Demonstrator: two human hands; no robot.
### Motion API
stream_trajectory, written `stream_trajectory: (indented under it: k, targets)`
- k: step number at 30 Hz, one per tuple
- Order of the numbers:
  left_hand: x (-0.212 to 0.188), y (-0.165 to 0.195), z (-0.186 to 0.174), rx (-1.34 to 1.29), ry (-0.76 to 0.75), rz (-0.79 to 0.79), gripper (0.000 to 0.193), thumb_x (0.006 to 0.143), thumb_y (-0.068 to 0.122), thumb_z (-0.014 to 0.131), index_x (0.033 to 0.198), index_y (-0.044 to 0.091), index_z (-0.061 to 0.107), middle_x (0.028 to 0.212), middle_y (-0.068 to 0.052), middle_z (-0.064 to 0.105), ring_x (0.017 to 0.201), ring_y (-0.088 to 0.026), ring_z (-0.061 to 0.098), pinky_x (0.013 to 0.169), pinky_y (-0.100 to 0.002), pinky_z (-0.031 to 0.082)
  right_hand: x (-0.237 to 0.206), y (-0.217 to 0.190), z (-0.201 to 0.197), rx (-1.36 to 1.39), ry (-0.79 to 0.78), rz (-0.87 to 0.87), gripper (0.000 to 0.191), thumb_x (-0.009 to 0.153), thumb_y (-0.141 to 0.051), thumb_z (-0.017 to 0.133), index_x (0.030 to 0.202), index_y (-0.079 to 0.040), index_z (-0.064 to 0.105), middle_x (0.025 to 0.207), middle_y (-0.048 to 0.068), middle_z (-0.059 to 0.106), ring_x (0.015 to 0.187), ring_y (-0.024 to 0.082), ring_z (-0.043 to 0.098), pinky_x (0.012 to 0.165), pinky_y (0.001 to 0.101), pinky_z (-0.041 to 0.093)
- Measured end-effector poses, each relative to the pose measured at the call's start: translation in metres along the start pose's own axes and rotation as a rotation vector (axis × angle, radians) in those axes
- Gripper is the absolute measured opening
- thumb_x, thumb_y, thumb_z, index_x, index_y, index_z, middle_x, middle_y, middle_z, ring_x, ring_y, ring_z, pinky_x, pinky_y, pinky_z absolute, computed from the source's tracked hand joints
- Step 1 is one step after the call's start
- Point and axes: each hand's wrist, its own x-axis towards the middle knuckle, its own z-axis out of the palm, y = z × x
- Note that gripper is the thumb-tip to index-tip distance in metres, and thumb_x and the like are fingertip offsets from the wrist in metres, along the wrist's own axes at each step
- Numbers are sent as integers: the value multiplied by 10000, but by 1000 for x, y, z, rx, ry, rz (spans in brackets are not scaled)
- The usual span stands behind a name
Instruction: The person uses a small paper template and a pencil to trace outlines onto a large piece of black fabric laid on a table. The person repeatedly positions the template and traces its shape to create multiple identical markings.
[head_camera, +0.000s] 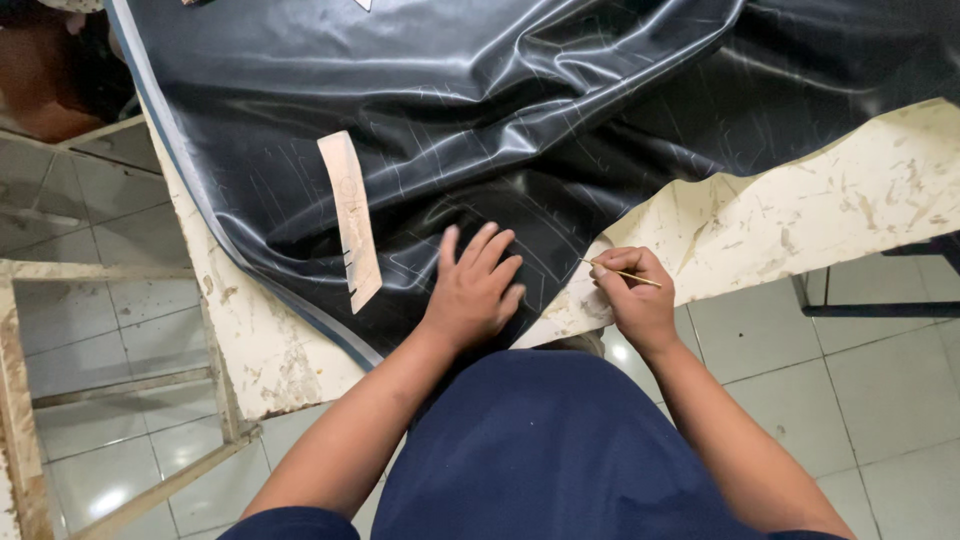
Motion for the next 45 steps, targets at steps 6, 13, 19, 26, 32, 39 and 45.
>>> stream_trajectory:
  k: [6, 13, 19, 26, 32, 39, 45]
  targets:
    - [20, -14, -15, -135, -185, -102, 734, 827, 482, 741, 1482, 242, 513, 1626, -40, 340, 1534, -305, 251, 1173, -743, 92, -3, -4, 17, -80, -134, -33, 115, 931, 28, 678, 996, -5, 589, 1106, 114, 686, 985, 138, 670, 868, 272, 567]
    - [39, -21, -23, -148, -344, -117, 729, 806, 508, 747, 1477, 367, 496, 1677, -33, 202, 1557, -318, 114, 1162, -741, -7, 4, -2, 32, -219, -182, -128, 98, 938, 30, 686, 981, -5, 605, 1063, 96, 692, 930, 118, 659, 824, 250, 549]
    - [47, -29, -22, -140, -326, -144, 727, 832, 523, 726, 1502, 379, 482, 1695, -11, 181, 1571, -296, 105, 1187, -710, -14, 6, -4, 38, -207, -350, -66, 66, 916, 35, 681, 937, -3, 631, 1031, 98, 710, 874, 104, 668, 769, 247, 558]
    - [66, -36, -23, -128, -344, -215, 726, 836, 581, 701, 1498, 402, 461, 1694, 6, 158, 1572, -265, 61, 1212, -656, -36, 1, 2, 54, -230, -239, -106, 73, 933, 16, 684, 977, 5, 626, 1053, 88, 710, 890, 94, 678, 772, 239, 572]
    - [66, -35, -26, -120, -349, -221, 722, 844, 587, 692, 1504, 411, 457, 1698, 9, 169, 1577, -260, 63, 1218, -651, -34, 4, 2, 63, -299, -189, -178, 84, 933, 19, 691, 980, 5, 623, 1059, 108, 716, 898, 124, 681, 790, 252, 564]
    - [66, -35, -26, -121, -335, -215, 723, 846, 589, 689, 1507, 416, 451, 1695, 12, 172, 1575, -259, 69, 1219, -650, -30, 5, 0, 63, -379, -209, -224, 96, 901, 20, 676, 955, 0, 599, 1019, 105, 723, 894, 130, 705, 788, 251, 578]
    - [66, -41, -18, -111, -296, -216, 746, 858, 594, 678, 1525, 354, 447, 1693, 12, 211, 1578, -256, 102, 1221, -652, -1, 0, 0, 53, -163, -212, -134, 95, 926, 34, 664, 961, -2, 584, 1059, 110, 697, 920, 130, 671, 815, 259, 564]
